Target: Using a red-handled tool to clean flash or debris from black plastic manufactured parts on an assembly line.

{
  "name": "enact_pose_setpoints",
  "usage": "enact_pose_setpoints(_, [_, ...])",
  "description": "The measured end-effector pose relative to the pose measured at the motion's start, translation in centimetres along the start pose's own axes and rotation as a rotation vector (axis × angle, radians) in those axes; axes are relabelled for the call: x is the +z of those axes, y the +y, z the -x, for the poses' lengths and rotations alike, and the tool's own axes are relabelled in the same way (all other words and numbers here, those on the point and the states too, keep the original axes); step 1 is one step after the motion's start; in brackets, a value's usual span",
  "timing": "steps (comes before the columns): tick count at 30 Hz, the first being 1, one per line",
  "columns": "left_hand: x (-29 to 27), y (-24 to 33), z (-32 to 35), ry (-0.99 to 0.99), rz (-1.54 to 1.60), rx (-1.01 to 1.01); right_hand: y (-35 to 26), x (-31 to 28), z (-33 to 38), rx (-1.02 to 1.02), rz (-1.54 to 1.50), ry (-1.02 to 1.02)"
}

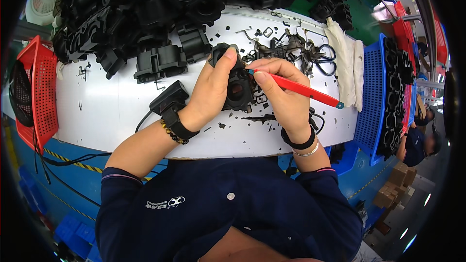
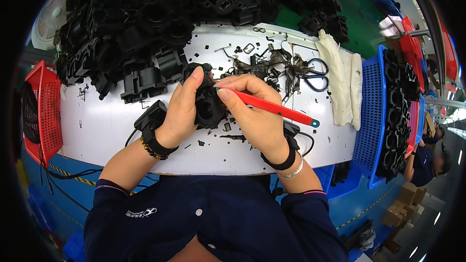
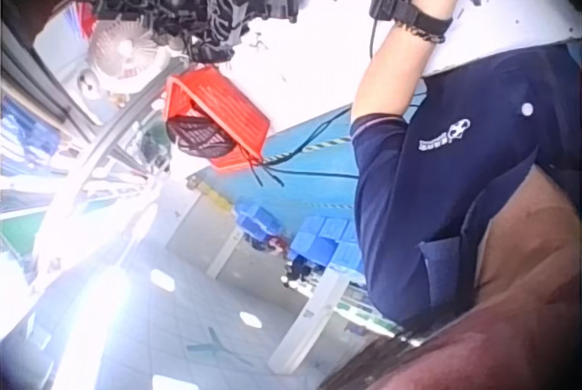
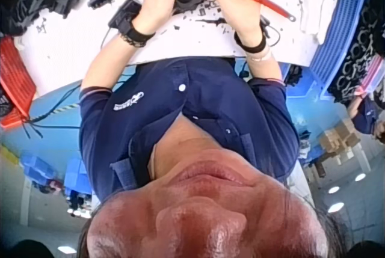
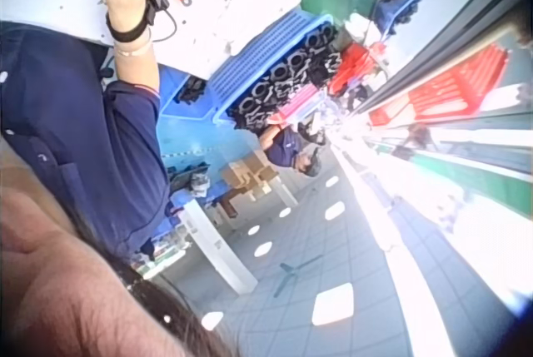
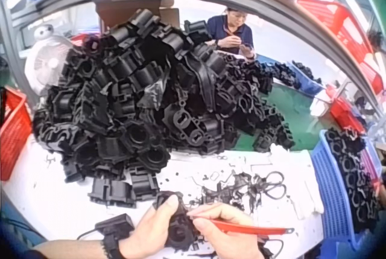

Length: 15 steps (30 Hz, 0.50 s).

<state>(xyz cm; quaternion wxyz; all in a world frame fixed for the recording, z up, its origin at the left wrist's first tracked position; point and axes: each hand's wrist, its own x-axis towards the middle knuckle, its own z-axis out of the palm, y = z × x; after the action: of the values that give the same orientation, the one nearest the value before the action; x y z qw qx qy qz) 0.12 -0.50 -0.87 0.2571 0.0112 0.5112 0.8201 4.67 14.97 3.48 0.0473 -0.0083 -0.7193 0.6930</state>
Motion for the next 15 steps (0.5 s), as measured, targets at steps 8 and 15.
enact_pose_setpoints(8, [0.32, -0.05, 0.25, 0.042, -0.149, 0.059, -0.24, 0.18, 0.06, -0.004, 0.051, 0.030])
enact_pose_setpoints(15, [0.63, 0.00, 0.39, 0.056, -0.183, 0.096, -0.27, 0.56, 0.26, -0.007, 0.095, 0.073])
